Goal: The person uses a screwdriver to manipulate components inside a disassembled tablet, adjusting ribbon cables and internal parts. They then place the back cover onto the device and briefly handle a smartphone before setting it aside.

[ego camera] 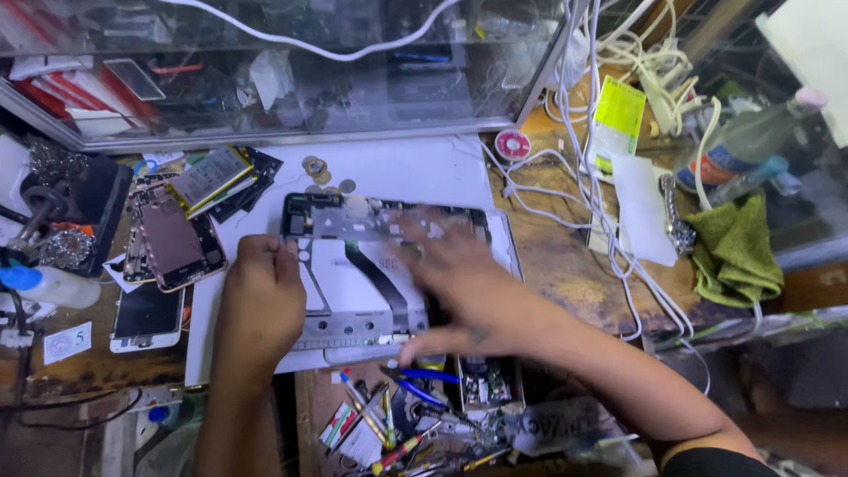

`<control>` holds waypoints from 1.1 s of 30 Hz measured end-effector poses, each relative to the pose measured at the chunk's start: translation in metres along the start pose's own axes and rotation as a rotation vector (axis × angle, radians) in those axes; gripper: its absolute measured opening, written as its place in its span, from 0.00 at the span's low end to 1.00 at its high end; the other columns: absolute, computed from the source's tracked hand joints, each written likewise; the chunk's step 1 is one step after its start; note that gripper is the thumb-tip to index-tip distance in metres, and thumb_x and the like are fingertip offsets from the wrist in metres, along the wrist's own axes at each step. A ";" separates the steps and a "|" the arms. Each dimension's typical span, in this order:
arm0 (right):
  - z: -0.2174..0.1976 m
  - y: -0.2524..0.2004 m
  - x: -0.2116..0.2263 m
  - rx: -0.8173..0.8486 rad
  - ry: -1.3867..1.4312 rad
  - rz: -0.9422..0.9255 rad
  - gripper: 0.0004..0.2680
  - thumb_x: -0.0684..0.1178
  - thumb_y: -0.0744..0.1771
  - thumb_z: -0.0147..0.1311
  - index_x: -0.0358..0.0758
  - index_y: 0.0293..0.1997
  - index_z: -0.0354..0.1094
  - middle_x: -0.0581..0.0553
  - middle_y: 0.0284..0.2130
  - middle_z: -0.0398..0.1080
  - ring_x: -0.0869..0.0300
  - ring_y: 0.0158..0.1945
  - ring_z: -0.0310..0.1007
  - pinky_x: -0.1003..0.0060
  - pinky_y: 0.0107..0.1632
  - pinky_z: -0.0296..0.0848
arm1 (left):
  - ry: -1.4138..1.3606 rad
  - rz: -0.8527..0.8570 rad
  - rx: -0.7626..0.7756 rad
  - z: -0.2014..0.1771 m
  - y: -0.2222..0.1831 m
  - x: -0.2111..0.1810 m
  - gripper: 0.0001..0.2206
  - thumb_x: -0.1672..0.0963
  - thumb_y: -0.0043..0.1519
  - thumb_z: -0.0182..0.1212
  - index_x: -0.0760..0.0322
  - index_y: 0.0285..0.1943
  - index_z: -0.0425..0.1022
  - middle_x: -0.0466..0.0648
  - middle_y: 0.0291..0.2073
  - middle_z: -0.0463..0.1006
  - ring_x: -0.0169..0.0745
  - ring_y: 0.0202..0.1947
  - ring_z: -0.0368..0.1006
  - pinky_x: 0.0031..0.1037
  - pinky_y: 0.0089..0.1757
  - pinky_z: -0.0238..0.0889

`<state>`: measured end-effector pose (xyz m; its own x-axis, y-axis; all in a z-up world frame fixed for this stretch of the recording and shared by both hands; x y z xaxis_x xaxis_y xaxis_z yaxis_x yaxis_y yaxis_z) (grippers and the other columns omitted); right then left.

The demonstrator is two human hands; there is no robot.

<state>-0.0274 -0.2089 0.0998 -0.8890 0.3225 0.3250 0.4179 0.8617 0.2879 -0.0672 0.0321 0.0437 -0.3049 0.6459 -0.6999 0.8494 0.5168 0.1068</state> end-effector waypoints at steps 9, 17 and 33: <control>0.009 -0.118 -0.090 -0.437 1.606 0.650 0.17 0.49 0.71 0.57 0.30 0.63 0.59 0.36 0.44 0.73 0.57 0.38 0.74 0.66 0.37 0.72 | -0.419 -0.014 0.157 0.023 0.007 -0.040 0.15 0.51 0.70 0.50 0.69 0.54 0.72 0.53 0.32 0.80 0.45 0.31 0.76 0.37 0.37 0.68; -0.031 -0.211 -0.107 -0.828 1.215 1.019 0.08 0.47 0.69 0.52 0.33 0.49 0.67 0.50 0.27 0.72 0.70 0.17 0.64 0.76 0.17 0.61 | 0.267 -0.006 0.217 -0.009 -0.049 -0.032 0.18 0.48 0.66 0.55 0.67 0.43 0.77 0.60 0.36 0.81 0.63 0.39 0.77 0.48 0.41 0.69; -0.010 -0.276 -0.102 -0.829 1.215 1.031 0.12 0.45 0.68 0.53 0.29 0.54 0.65 0.48 0.29 0.72 0.70 0.18 0.64 0.76 0.17 0.60 | -0.346 -0.087 0.223 0.004 -0.063 0.033 0.18 0.57 0.61 0.59 0.73 0.58 0.71 0.62 0.44 0.83 0.53 0.44 0.81 0.38 0.46 0.70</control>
<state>-0.0501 -0.4836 -0.0044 0.2254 -0.2206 0.9490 0.9727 -0.0035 -0.2319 -0.1293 0.0182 0.0114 -0.2496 0.3590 -0.8994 0.9109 0.4022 -0.0922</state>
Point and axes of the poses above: each hand's wrist, its own y-axis towards the middle knuckle, its own z-axis out of the palm, x = y × z, the point moved 5 cm from there along y, towards the middle knuckle
